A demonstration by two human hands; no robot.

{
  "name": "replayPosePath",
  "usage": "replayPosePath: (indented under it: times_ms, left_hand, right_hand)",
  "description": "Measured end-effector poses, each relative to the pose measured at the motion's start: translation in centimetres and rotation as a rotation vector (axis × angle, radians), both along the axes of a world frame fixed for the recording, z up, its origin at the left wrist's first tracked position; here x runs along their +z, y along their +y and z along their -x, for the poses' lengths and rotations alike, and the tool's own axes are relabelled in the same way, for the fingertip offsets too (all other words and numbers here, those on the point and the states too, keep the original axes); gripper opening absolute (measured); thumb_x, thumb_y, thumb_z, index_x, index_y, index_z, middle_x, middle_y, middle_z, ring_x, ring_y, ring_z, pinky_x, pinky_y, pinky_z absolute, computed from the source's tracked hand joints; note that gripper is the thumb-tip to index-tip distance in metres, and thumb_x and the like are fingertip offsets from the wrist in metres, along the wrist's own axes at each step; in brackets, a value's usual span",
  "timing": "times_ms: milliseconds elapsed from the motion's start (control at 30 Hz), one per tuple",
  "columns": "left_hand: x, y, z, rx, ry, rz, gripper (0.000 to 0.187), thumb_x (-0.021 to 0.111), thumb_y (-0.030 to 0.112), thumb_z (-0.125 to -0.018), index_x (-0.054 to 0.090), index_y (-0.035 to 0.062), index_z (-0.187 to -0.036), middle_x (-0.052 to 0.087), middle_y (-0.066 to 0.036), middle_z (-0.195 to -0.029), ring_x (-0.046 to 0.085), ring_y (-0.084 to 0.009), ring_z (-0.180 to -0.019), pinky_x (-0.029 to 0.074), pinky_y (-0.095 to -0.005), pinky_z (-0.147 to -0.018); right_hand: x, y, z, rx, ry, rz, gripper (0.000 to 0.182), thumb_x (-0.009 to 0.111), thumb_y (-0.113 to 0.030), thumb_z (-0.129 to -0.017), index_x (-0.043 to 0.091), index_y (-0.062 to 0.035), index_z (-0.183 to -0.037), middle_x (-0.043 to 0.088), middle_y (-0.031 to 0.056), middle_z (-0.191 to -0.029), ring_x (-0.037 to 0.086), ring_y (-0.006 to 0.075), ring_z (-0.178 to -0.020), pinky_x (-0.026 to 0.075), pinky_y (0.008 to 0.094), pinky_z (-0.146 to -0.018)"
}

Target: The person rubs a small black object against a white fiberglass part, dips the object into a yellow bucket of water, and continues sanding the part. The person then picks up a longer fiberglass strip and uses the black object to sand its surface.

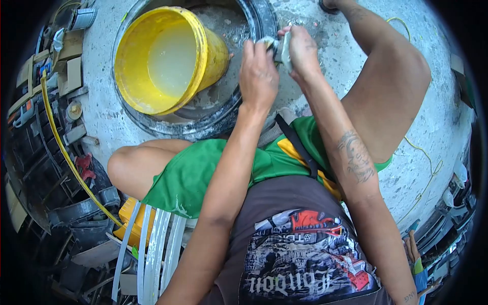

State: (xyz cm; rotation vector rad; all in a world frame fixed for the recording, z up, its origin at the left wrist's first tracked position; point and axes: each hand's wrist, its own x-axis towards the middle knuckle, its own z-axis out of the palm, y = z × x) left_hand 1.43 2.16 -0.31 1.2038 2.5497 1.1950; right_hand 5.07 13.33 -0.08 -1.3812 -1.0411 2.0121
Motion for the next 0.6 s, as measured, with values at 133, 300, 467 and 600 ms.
replayPosePath:
  times_ms: [133,300,467,600]
  left_hand:
    - [0.4,-0.5,0.2,-0.008,0.006,0.007,0.011,0.058,0.005,-0.098,0.060,0.0000,-0.108,0.055,-0.023,-0.104,0.059,-0.0479,-0.092,0.050,-0.0529,-0.077]
    - [1.0,-0.7,1.5,0.133,-0.015,-0.148,0.015,0.060,0.005,-0.098,0.058,-0.0062,-0.108,0.054,-0.024,-0.104,0.060,-0.0416,-0.093,0.049,-0.0505,-0.084]
    - [0.9,-1.0,1.1,0.055,-0.035,-0.067,0.017,0.063,0.005,-0.096,0.060,-0.0075,-0.108,0.058,-0.024,-0.101,0.061,-0.0423,-0.094,0.050,-0.0483,-0.085]
    - [0.7,-1.3,-0.2,0.007,-0.093,-0.006,0.013,0.061,0.004,-0.097,0.061,-0.0051,-0.107,0.057,-0.024,-0.105,0.061,-0.0450,-0.093,0.050,-0.0503,-0.082]
  right_hand:
    - [-0.4,0.0,-0.5,0.160,-0.155,-0.243,0.033,0.046,-0.025,-0.102,0.064,-0.0013,-0.116,0.072,0.0136,-0.114,0.064,0.0216,-0.103,0.050,0.0335,-0.093]
    - [-0.3,0.3,0.0,0.029,-0.025,-0.092,0.034,0.047,-0.026,-0.102,0.065,-0.0008,-0.114,0.072,0.0121,-0.112,0.063,0.0209,-0.097,0.051,0.0345,-0.088]
    - [-0.9,0.3,-0.1,0.059,-0.023,-0.051,0.034,0.046,-0.028,-0.102,0.066,-0.0024,-0.114,0.072,0.0114,-0.113,0.062,0.0198,-0.096,0.051,0.0348,-0.085]
    - [-1.5,0.4,-0.3,0.076,-0.086,-0.163,0.032,0.047,-0.027,-0.102,0.066,-0.0043,-0.113,0.072,0.0104,-0.109,0.062,0.0184,-0.093,0.051,0.0316,-0.082]
